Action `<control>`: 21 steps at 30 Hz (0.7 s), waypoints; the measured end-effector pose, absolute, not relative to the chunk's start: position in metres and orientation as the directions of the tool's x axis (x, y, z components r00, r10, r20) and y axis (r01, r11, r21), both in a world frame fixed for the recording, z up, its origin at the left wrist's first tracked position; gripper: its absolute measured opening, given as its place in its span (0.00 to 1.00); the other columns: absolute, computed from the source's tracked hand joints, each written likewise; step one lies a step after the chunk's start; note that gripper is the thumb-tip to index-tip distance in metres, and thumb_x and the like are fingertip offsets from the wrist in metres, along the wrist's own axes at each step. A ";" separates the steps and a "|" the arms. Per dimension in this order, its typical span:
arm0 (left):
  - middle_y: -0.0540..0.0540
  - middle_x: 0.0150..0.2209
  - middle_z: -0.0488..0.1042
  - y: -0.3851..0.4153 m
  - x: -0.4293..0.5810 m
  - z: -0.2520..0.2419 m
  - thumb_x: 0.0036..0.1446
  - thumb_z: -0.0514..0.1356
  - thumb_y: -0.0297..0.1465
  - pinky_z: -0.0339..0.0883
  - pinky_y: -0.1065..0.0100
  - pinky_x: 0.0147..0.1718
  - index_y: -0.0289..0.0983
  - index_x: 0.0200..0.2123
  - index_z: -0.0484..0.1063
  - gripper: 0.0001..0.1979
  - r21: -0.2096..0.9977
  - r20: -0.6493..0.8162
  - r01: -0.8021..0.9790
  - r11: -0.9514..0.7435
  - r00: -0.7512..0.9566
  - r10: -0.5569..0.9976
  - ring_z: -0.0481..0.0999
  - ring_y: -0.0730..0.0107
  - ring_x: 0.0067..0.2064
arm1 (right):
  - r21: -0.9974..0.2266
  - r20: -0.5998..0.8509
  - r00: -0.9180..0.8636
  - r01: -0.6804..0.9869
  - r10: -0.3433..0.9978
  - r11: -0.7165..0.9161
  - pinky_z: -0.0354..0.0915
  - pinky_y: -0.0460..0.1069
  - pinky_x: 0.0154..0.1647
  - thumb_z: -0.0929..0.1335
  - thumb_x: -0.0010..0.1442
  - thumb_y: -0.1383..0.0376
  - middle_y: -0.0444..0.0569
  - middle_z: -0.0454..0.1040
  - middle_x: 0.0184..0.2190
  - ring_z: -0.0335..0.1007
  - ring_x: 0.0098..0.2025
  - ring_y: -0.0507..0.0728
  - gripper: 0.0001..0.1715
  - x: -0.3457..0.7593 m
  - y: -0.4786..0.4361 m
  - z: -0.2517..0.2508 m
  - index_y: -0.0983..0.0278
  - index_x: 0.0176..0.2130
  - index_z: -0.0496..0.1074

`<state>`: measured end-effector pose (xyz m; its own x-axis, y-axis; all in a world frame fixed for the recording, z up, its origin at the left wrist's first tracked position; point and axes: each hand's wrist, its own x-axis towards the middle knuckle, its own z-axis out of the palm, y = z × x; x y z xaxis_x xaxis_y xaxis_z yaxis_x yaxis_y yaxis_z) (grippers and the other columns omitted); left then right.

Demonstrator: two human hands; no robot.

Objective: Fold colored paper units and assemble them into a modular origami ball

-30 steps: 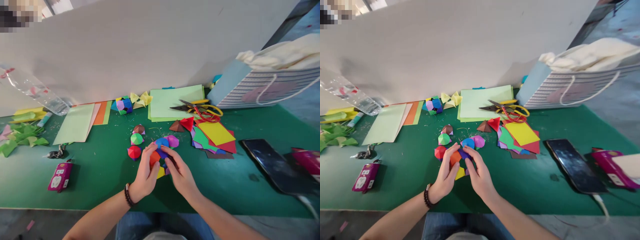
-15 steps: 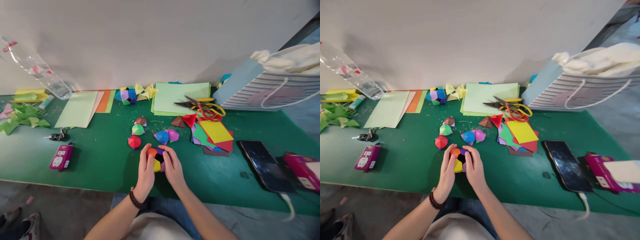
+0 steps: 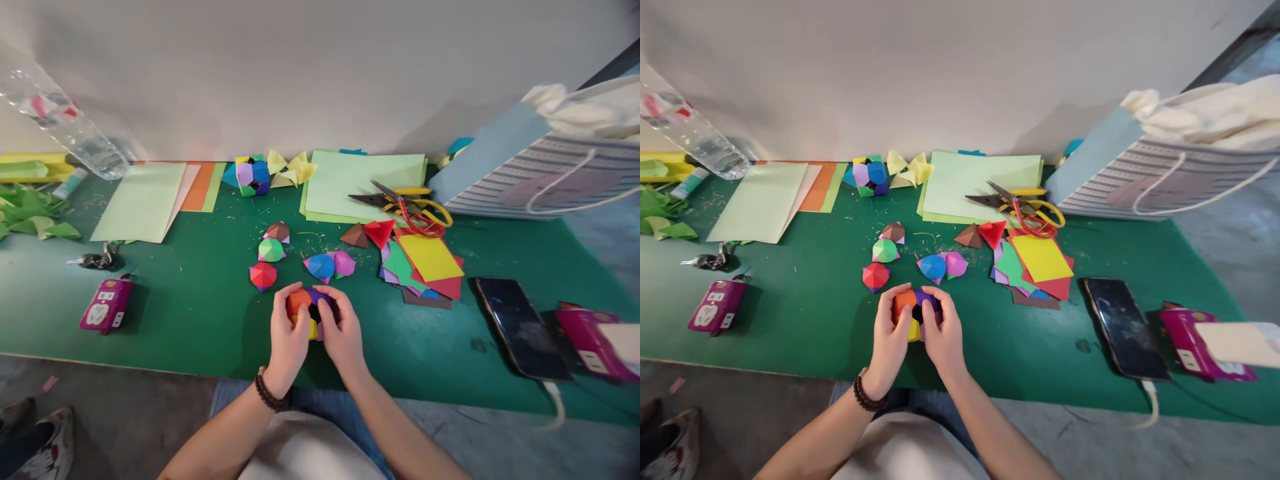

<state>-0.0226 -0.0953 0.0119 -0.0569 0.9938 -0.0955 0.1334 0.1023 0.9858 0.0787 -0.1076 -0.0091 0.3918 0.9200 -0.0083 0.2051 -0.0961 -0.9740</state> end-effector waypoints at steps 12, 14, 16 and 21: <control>0.42 0.50 0.73 -0.096 -0.021 0.008 0.63 0.56 0.31 0.66 0.59 0.55 0.39 0.49 0.68 0.11 0.989 -0.080 0.117 0.089 -0.077 0.994 0.73 0.62 0.53 | -0.956 0.121 0.365 0.294 0.923 0.009 0.68 0.60 0.54 0.62 0.66 0.60 0.55 0.74 0.50 0.71 0.53 0.61 0.13 0.078 -0.107 -0.012 0.60 0.47 0.71; 0.42 0.52 0.73 -0.096 -0.021 0.007 0.63 0.56 0.31 0.64 0.59 0.57 0.39 0.50 0.68 0.12 0.992 -0.058 0.108 0.067 -0.082 0.995 0.73 0.62 0.55 | -0.951 0.161 0.326 0.304 0.931 0.058 0.67 0.60 0.56 0.61 0.67 0.61 0.55 0.73 0.52 0.69 0.56 0.61 0.13 0.079 -0.107 -0.011 0.60 0.46 0.71; 0.42 0.53 0.72 -0.097 -0.022 0.006 0.63 0.56 0.31 0.63 0.58 0.58 0.39 0.50 0.68 0.12 0.993 -0.045 0.103 0.054 -0.079 0.996 0.72 0.62 0.56 | -0.956 0.158 0.315 0.286 0.936 0.065 0.67 0.60 0.55 0.61 0.67 0.61 0.54 0.74 0.51 0.70 0.54 0.60 0.12 0.079 -0.107 -0.011 0.60 0.47 0.71; 0.42 0.52 0.73 -0.098 -0.023 0.006 0.64 0.56 0.31 0.64 0.58 0.58 0.40 0.50 0.68 0.12 0.994 -0.054 0.088 0.060 -0.068 0.996 0.72 0.62 0.56 | -0.960 0.124 0.355 0.279 0.927 0.022 0.68 0.60 0.52 0.63 0.66 0.60 0.54 0.74 0.49 0.72 0.51 0.61 0.14 0.077 -0.108 -0.010 0.60 0.49 0.69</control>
